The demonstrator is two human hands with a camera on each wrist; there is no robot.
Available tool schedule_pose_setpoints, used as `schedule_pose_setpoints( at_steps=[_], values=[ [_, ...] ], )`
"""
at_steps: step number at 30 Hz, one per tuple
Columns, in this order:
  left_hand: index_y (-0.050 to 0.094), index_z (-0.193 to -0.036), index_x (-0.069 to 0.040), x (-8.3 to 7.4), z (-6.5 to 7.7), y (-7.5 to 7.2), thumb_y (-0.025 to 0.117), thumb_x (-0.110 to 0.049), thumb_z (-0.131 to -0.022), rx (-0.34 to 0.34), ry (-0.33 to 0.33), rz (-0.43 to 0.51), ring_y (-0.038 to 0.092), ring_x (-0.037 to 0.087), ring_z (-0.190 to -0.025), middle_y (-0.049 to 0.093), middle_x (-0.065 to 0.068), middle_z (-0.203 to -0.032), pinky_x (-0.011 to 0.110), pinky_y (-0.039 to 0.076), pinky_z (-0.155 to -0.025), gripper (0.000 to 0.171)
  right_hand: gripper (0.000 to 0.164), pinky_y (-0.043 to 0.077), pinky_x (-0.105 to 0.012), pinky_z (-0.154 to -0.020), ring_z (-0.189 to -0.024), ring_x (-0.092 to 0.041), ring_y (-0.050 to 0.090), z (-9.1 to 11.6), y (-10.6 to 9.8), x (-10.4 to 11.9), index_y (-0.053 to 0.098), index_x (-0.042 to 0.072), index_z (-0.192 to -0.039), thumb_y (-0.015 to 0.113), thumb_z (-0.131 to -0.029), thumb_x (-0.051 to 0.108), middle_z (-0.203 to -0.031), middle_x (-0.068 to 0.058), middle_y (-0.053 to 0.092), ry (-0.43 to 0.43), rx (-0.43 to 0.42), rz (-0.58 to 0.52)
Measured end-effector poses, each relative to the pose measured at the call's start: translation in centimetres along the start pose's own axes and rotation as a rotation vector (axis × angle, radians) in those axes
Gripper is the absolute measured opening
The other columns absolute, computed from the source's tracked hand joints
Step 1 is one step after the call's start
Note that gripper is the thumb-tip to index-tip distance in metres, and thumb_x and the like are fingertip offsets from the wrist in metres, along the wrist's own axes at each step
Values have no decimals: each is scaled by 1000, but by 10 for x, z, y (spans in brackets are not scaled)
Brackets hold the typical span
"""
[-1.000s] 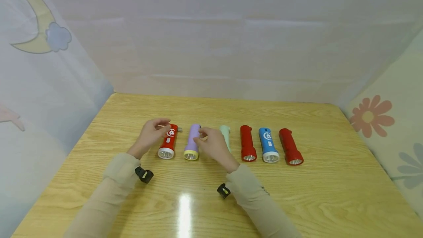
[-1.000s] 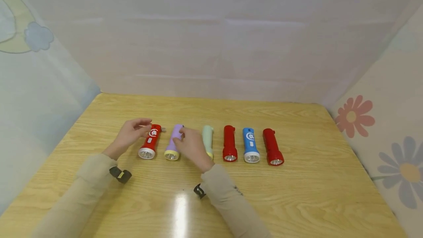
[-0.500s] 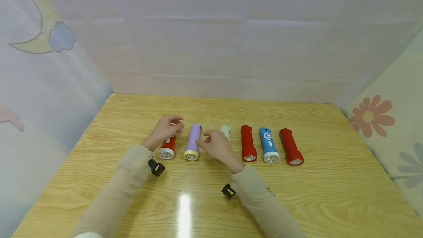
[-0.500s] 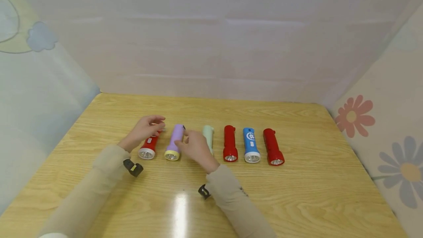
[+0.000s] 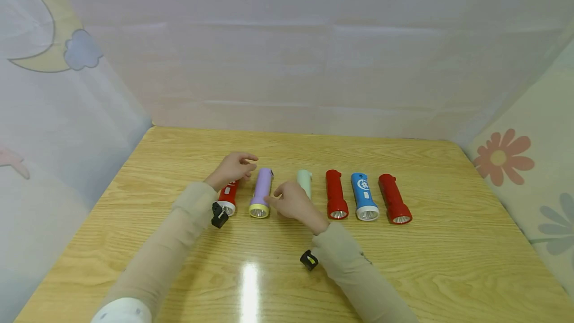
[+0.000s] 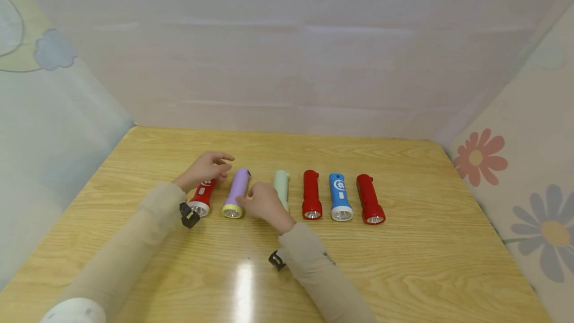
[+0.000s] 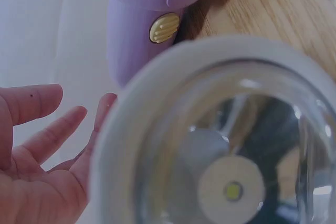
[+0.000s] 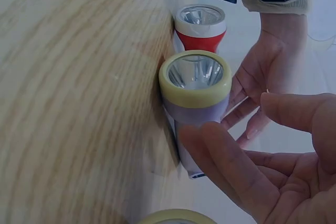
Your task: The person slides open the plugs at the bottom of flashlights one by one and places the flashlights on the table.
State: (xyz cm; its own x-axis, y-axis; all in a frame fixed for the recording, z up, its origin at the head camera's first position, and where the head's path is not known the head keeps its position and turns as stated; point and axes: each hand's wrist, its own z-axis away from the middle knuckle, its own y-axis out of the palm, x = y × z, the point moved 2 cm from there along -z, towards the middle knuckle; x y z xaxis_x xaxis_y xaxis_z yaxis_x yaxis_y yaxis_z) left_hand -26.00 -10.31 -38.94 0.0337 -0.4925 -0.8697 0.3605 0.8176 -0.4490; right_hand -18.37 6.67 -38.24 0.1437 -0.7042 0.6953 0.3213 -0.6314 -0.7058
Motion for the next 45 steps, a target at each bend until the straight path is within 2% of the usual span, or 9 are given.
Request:
schedule_pose_setpoints(
  at_steps=[4,8,13,18,22,25,28,35,45],
  values=[
    [49,-126,5,0,-5,1,53,-10,-91,13,-3,-36,62,30,-79,59,25,-104,36,53,-69,38,35,44,-23,-49,-50,-12,55,-2,5,-1,63,-9,-100,62,-86,24,-63,-7,61,28,5,7],
    [49,-126,5,-2,-9,3,52,-10,-91,17,-18,-58,62,30,-79,61,24,-97,36,53,-69,38,29,41,-22,-48,-52,-10,50,-4,10,-3,66,-5,-88,62,-85,25,-67,-4,58,8,-22,41],
    [50,-124,7,0,-14,9,52,-9,-89,42,-19,-90,63,27,-74,63,21,-89,34,53,-64,38,28,36,-21,-42,-46,-9,45,-5,14,-3,66,-1,-76,62,-86,25,-59,-1,54,-10,-17,41],
    [52,-121,7,2,-17,14,52,-9,-88,53,-9,-129,64,21,-71,63,20,-95,30,53,-62,37,33,32,-19,-39,-41,-7,42,-5,16,-2,64,2,-65,60,-87,26,-47,2,48,-21,10,18],
    [54,-119,8,3,-17,17,53,-9,-88,53,-14,-130,63,19,-72,59,23,-106,29,53,-62,35,34,34,-20,-39,-40,-10,49,-6,18,-2,64,3,-65,60,-87,27,-45,2,50,-23,11,2],
    [56,-116,7,4,-17,18,54,-10,-88,51,-17,-152,62,16,-70,57,22,-110,27,53,-61,33,32,39,-20,-39,-43,-15,57,-7,21,-3,63,3,-66,60,-87,27,-48,-3,55,-2,19,-29],
    [59,-113,5,6,-18,20,54,-10,-88,45,-12,-179,61,14,-67,59,20,-107,26,52,-59,30,32,41,-21,-39,-45,-18,60,-7,23,-3,60,5,-64,61,-87,27,-51,-6,58,23,25,-49],
    [62,-108,3,7,-21,21,54,-11,-87,34,-9,-212,60,12,-59,62,17,-97,25,52,-57,27,42,36,-19,-36,-44,-18,59,-9,26,-3,49,10,-54,60,-87,32,-45,-2,53,49,25,-31],
    [64,-104,3,1,-18,20,54,-9,-86,22,34,-272,60,15,-57,64,16,-95,24,50,-55,23,38,37,-20,-37,-46,-19,60,-10,25,-2,53,7,-58,61,-88,28,-54,-11,60,74,57,-50]
  ],
)
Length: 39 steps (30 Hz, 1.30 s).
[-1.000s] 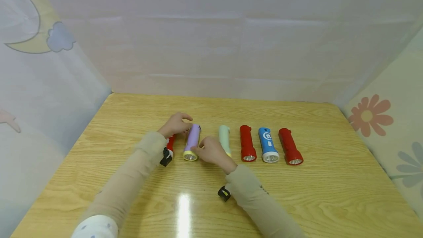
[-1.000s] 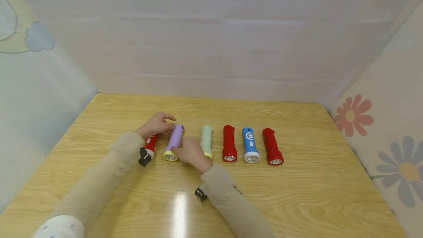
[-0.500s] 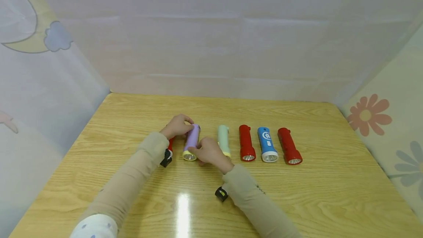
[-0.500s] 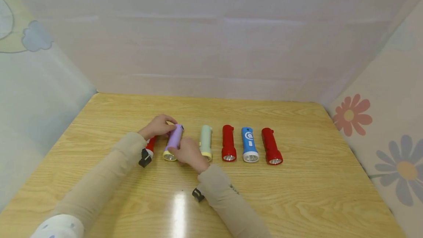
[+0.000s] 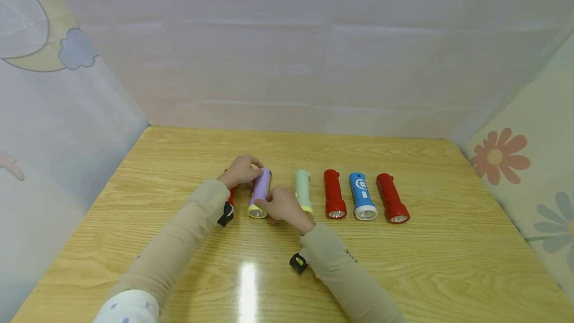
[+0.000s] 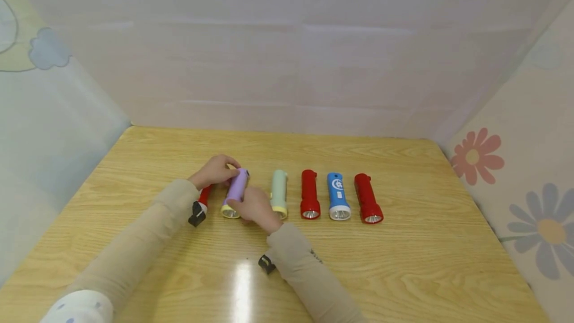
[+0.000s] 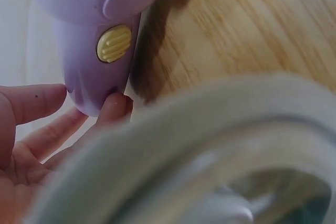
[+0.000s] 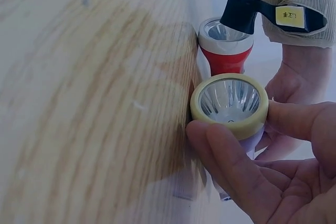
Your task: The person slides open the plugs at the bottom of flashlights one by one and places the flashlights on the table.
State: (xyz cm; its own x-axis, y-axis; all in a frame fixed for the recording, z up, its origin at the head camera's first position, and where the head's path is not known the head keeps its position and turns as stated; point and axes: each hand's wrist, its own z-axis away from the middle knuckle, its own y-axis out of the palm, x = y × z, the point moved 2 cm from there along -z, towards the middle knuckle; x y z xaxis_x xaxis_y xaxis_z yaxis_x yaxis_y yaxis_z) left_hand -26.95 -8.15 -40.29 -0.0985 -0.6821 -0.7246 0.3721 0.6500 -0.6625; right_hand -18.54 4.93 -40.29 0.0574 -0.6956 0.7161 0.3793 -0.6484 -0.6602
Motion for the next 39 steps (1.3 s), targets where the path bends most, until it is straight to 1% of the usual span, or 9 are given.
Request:
schedule_pose_setpoints(
  at_steps=[7,10,14,19,22,27,31,34,39],
  values=[
    [63,-105,2,-3,2,-2,54,-11,-87,-9,18,-10,56,14,-54,64,10,-76,21,45,-51,25,33,39,-20,-38,-47,-19,61,1,-1,1,58,3,-63,61,-88,24,-56,-11,61,-19,2,-26],
    [63,-105,1,-5,3,-3,54,-11,-87,-17,27,-4,53,13,-53,63,8,-73,21,43,-50,24,30,41,-21,-39,-48,-20,61,2,-1,1,59,2,-67,61,-88,22,-56,-11,61,-28,-1,-49],
    [63,-104,2,-7,5,-5,54,-11,-87,-33,36,19,55,17,-59,63,11,-81,22,45,-52,23,27,43,-22,-40,-48,-19,61,2,-1,0,61,-2,-74,61,-88,21,-57,-11,60,-30,-10,-71],
    [62,-105,2,-7,7,-5,54,-10,-88,-36,7,81,61,26,-73,60,18,-99,30,52,-61,22,25,43,-22,-40,-47,-19,60,2,-1,-1,62,-3,-79,62,-88,20,-57,-11,60,-25,-21,-77],
    [61,-105,2,-6,8,-6,54,-9,-88,-33,-9,117,61,24,-73,58,20,-104,34,53,-65,22,25,42,-22,-40,-47,-18,59,2,0,-1,61,-3,-80,62,-87,20,-57,-10,60,-22,-25,-77],
    [61,-105,3,-6,8,-7,55,-9,-88,-38,-10,146,61,17,-69,59,21,-105,34,53,-66,21,24,41,-21,-40,-47,-18,59,2,0,-1,62,-3,-80,62,-87,19,-55,-9,59,-30,-26,-66],
    [60,-105,4,-5,8,-7,56,-9,-88,-45,-2,170,62,18,-70,59,22,-103,35,54,-66,22,24,41,-21,-40,-48,-20,60,2,0,0,64,-5,-83,62,-87,19,-55,-11,60,-40,-22,-58],
    [60,-105,5,-4,9,-8,56,-9,-88,-50,3,207,63,21,-72,59,22,-102,36,54,-67,22,24,41,-21,-40,-49,-22,61,3,0,0,64,-6,-87,62,-87,18,-56,-12,60,-41,-21,-63],
    [58,-106,5,-4,10,-9,56,-8,-87,-58,10,246,63,23,-75,59,23,-100,38,54,-69,23,25,40,-20,-39,-49,-22,60,3,-1,-2,63,-8,-92,62,-87,17,-57,-12,60,-43,-26,-74]
  ],
)
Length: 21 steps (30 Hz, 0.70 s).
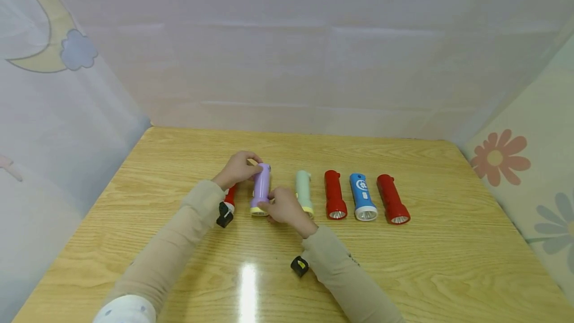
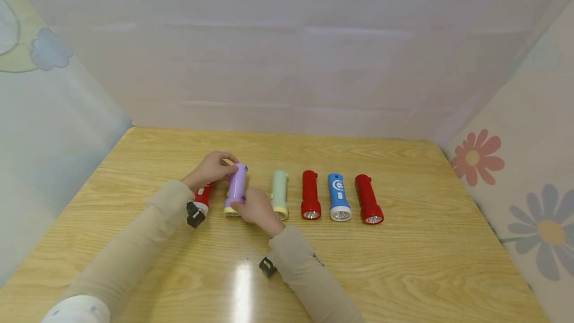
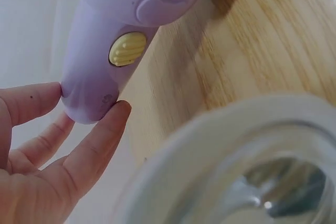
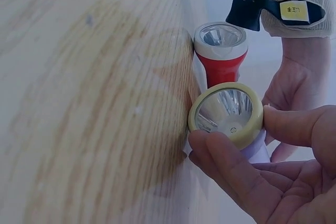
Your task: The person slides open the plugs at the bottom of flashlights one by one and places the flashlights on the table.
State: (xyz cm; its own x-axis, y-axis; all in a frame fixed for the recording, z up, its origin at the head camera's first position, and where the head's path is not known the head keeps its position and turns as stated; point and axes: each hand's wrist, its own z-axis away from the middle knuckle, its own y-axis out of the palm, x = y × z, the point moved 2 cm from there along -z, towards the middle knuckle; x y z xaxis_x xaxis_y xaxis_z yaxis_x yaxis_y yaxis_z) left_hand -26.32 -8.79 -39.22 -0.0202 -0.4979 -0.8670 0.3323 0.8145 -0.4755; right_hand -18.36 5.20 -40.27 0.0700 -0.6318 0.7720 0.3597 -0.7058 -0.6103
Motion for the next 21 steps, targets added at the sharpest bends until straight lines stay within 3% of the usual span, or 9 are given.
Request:
schedule_pose_setpoints(
  at_steps=[10,21],
  values=[
    [56,-108,4,-1,3,-1,57,-7,-88,-16,-24,61,63,28,-83,59,24,-101,38,52,-73,23,26,40,-21,-39,-51,-24,61,0,-2,-1,62,-9,-93,64,-86,17,-60,-13,61,-10,-2,-10],
    [55,-109,4,-5,7,-3,58,-6,-88,-25,24,65,64,27,-81,60,23,-100,40,52,-74,23,27,44,-23,-44,-55,-22,62,-1,-6,-3,65,-6,-92,65,-85,20,-65,-11,63,17,30,-19]
  ],
)
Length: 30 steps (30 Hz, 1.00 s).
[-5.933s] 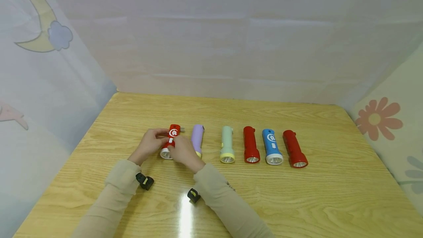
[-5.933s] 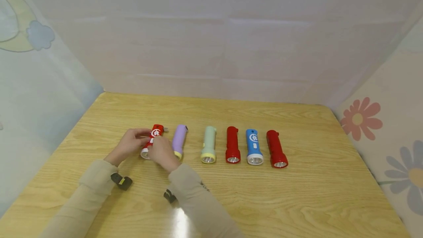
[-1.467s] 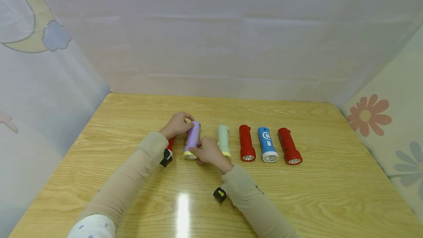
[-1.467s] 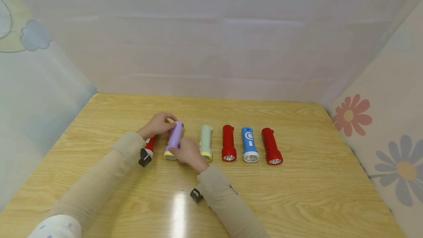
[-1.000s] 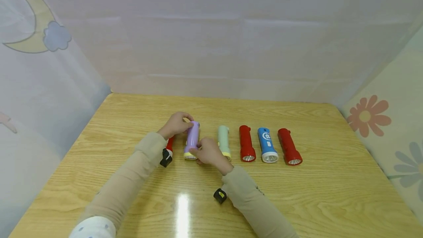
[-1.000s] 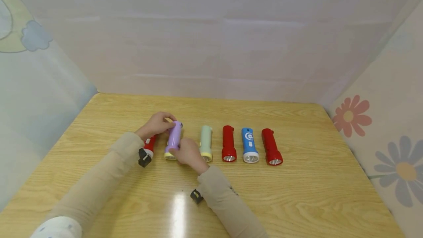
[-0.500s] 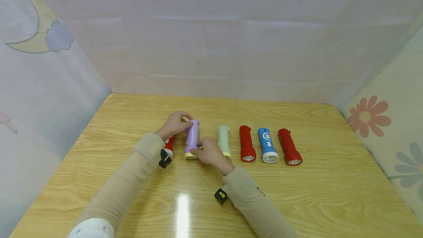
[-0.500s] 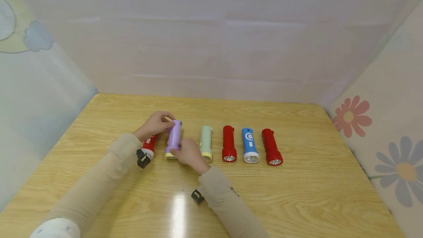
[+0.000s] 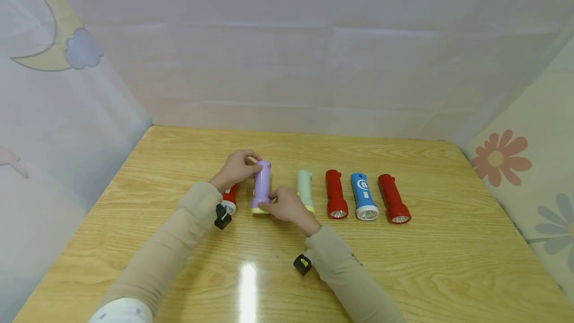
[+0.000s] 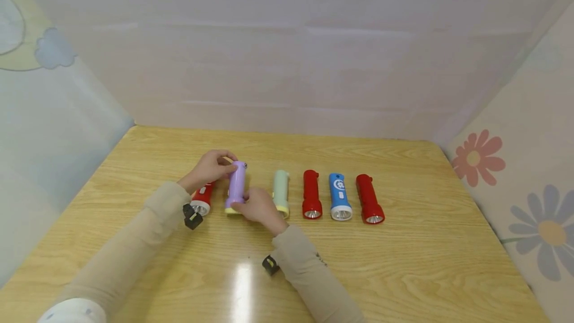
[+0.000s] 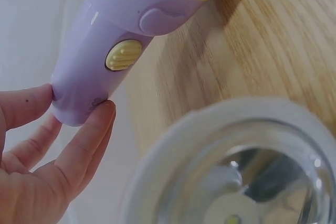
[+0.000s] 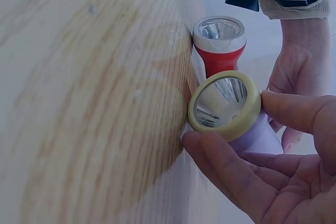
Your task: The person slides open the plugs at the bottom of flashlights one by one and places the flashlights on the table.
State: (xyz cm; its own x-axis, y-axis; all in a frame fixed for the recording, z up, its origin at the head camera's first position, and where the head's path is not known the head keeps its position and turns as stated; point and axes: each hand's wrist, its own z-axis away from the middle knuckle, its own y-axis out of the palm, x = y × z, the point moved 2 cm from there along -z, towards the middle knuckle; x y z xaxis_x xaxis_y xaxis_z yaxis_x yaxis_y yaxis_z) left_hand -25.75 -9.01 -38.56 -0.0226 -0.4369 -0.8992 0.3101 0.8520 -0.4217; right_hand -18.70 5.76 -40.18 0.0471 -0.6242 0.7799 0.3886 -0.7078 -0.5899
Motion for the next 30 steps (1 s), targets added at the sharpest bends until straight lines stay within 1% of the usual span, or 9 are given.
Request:
schedule_pose_setpoints(
  at_steps=[4,7,11,14,19,22,25,30],
  values=[
    [56,-109,4,-2,2,0,58,-5,-88,-7,25,-5,64,27,-80,60,23,-100,41,52,-74,23,26,41,-22,-43,-53,-21,60,0,-2,0,66,-6,-91,65,-85,20,-63,-12,63,-26,3,20],
    [56,-108,4,-2,3,0,58,-5,-88,-19,37,-1,64,27,-79,60,23,-99,41,52,-73,22,25,39,-21,-43,-49,-15,54,1,-3,0,66,-6,-89,64,-85,19,-61,-10,61,-64,-4,33],
    [57,-107,3,-2,4,0,58,-5,-88,-34,50,0,63,28,-82,59,22,-100,42,52,-74,21,26,38,-20,-45,-50,-8,47,0,-5,0,67,-6,-91,65,-85,19,-64,-5,61,-89,-23,33],
    [58,-107,2,-1,4,0,59,-6,-88,-47,58,-2,62,29,-85,58,22,-101,42,52,-74,20,29,40,-21,-46,-52,-10,50,-1,-5,-1,65,-7,-96,65,-85,19,-69,-6,62,-72,-26,16],
    [59,-106,2,1,5,0,59,-5,-87,-70,81,-3,60,29,-88,58,21,-103,41,52,-74,20,36,47,-24,-52,-61,-18,60,-4,-4,-2,60,-9,-106,66,-83,19,-86,-14,65,-24,-18,-32],
    [59,-105,3,1,5,-1,60,-4,-87,-77,108,-3,60,30,-89,59,21,-102,42,52,-74,19,40,49,-26,-55,-66,-20,61,-6,-3,-3,57,-9,-110,67,-82,18,-94,-17,64,5,-16,-61],
    [59,-104,3,1,6,-2,60,-4,-86,-79,126,-7,60,30,-89,59,22,-101,41,52,-74,19,42,49,-27,-58,-69,-19,61,-8,-3,-4,55,-8,-113,68,-82,17,-98,-18,63,22,-12,-83],
    [60,-104,0,-2,9,-4,61,-6,-86,-91,136,-48,60,28,-90,61,19,-101,35,52,-72,18,46,49,-27,-60,-75,-19,60,-9,-2,-3,53,-8,-115,70,-80,17,-99,-17,62,15,-11,-101]
  ],
)
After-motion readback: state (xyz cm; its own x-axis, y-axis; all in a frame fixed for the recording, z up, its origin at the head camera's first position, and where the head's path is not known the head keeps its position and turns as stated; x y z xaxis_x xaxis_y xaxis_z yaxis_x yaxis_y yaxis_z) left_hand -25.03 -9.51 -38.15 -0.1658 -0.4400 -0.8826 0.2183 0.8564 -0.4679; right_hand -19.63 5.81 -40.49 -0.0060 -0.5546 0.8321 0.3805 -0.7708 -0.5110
